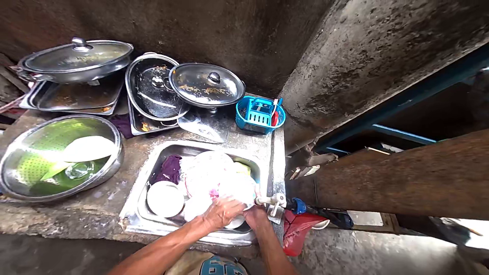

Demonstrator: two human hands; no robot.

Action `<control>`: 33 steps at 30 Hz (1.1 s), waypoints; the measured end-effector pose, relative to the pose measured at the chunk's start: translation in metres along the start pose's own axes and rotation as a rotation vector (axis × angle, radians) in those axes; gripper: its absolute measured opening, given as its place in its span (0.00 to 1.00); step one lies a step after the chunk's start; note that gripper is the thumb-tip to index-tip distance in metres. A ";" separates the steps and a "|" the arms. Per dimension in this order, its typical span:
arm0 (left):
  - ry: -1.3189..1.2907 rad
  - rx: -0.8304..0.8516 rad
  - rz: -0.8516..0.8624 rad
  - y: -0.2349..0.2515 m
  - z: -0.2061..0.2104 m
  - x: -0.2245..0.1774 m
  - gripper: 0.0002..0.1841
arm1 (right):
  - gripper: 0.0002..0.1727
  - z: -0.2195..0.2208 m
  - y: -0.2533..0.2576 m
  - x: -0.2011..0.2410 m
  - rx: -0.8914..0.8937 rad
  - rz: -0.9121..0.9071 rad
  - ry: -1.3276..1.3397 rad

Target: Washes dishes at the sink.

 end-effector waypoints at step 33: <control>-0.132 0.010 -0.591 0.018 -0.111 0.010 0.28 | 0.16 0.024 -0.007 -0.013 0.283 -0.156 -0.413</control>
Point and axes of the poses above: each hand's wrist, its own y-axis towards the middle knuckle, its own z-axis out of the palm, x = y × z, the point moved 3 cm from there along y, towards the middle knuckle, and after that the axes turned 6 degrees about -z, right-handed, at the moved point
